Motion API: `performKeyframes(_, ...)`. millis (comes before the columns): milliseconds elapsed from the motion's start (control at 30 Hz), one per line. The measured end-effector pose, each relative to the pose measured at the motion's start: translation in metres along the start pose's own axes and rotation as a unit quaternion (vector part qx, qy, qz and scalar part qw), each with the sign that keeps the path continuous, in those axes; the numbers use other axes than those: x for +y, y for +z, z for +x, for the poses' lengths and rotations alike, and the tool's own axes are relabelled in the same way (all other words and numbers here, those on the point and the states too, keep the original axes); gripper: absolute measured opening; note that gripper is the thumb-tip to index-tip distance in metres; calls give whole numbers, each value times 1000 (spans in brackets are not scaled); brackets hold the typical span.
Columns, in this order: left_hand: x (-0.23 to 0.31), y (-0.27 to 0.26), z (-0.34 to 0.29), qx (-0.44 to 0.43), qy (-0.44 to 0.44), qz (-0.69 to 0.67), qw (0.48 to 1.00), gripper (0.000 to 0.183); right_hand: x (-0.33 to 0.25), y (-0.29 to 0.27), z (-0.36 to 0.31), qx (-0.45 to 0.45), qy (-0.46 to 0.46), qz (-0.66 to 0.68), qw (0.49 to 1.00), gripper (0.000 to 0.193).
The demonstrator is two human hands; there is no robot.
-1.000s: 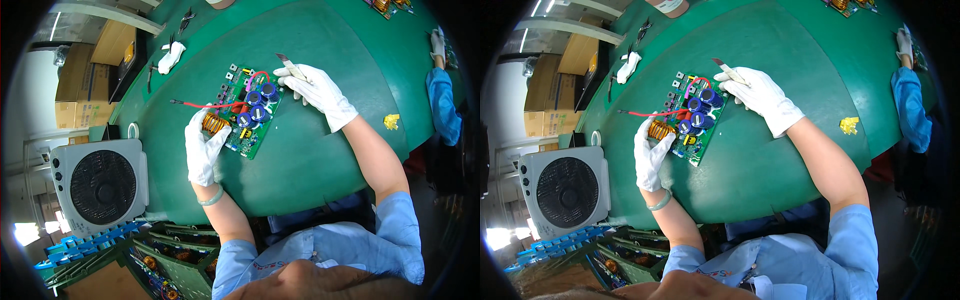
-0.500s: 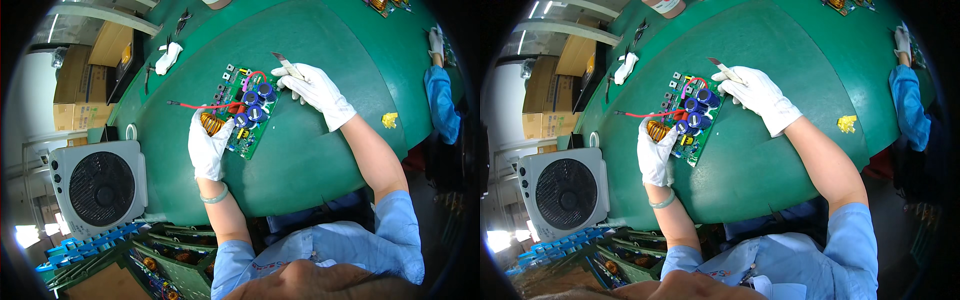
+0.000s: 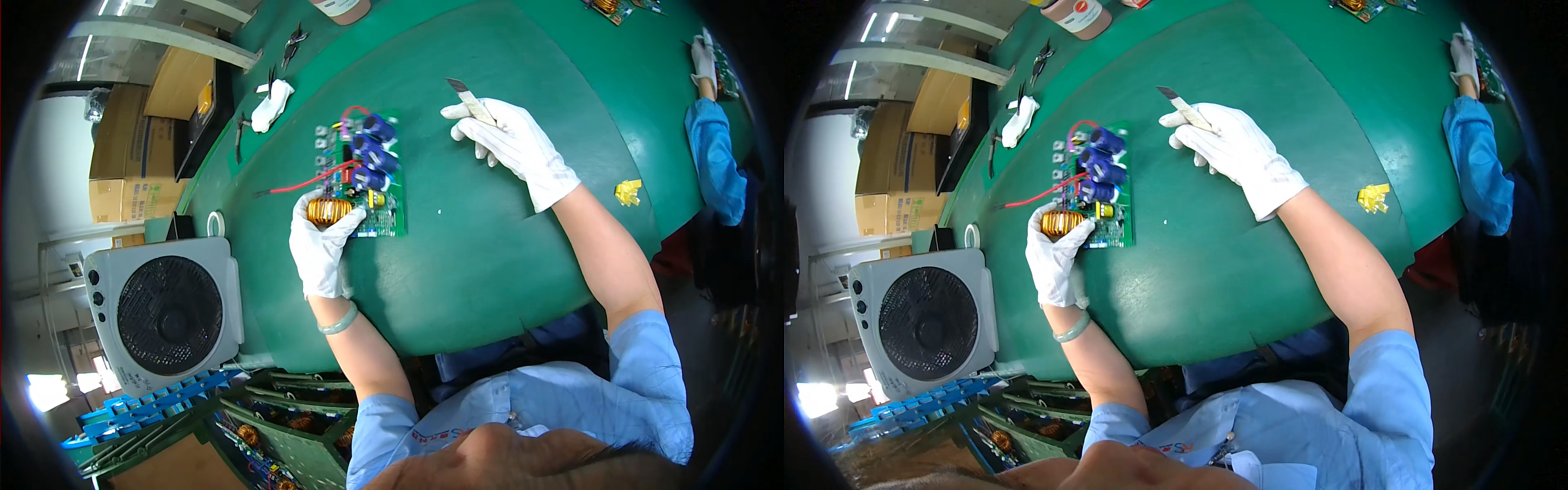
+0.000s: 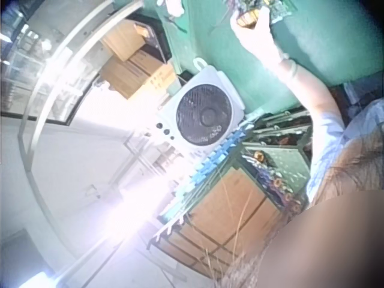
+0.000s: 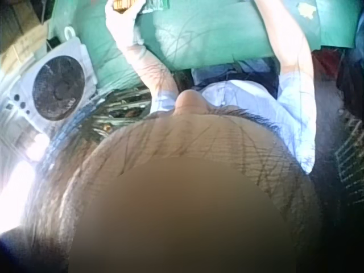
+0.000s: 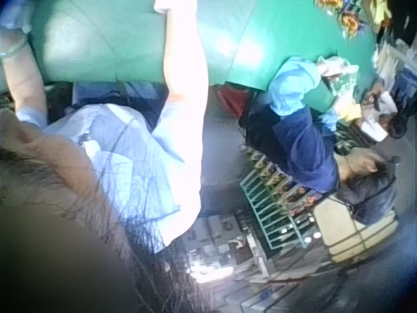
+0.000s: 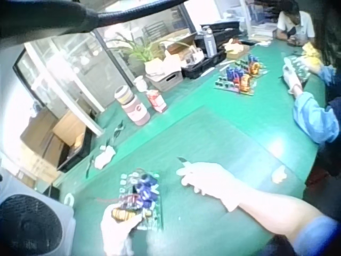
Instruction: The person assembles electronic circuit boards at a green workbench. They pick up boards, inspect components, and use a metal tool to scrape or clean the surface of the boards. The person handles wires and components, flipping the boards over to work on different sides, and places finished boards into a tray.
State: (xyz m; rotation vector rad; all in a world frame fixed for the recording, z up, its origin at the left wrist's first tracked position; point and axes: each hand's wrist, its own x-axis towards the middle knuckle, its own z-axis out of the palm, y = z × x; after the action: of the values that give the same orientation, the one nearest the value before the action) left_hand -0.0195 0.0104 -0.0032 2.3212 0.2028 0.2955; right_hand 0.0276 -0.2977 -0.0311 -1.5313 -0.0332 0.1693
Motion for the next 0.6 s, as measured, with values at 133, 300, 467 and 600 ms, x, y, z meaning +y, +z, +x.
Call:
performKeyframes(133, 15, 17, -8, 75, -5, 182, 981, 64, -4, 1, -1, -6, 22, 0, 1000, 29)
performKeyframes(300, 37, 40, -44, -78, 8, -62, 995, 61, 0, 4, -1, -21, -62, -78, 995, 30)
performKeyframes(467, 28, 22, -37, -87, 299, -84, 946, 17, -4, 2, -6, -92, -103, -76, 988, 44)
performKeyframes(600, 14, -16, -21, 120, -33, -254, 959, 18, 4, 6, 3, -144, -146, -43, 978, 63)
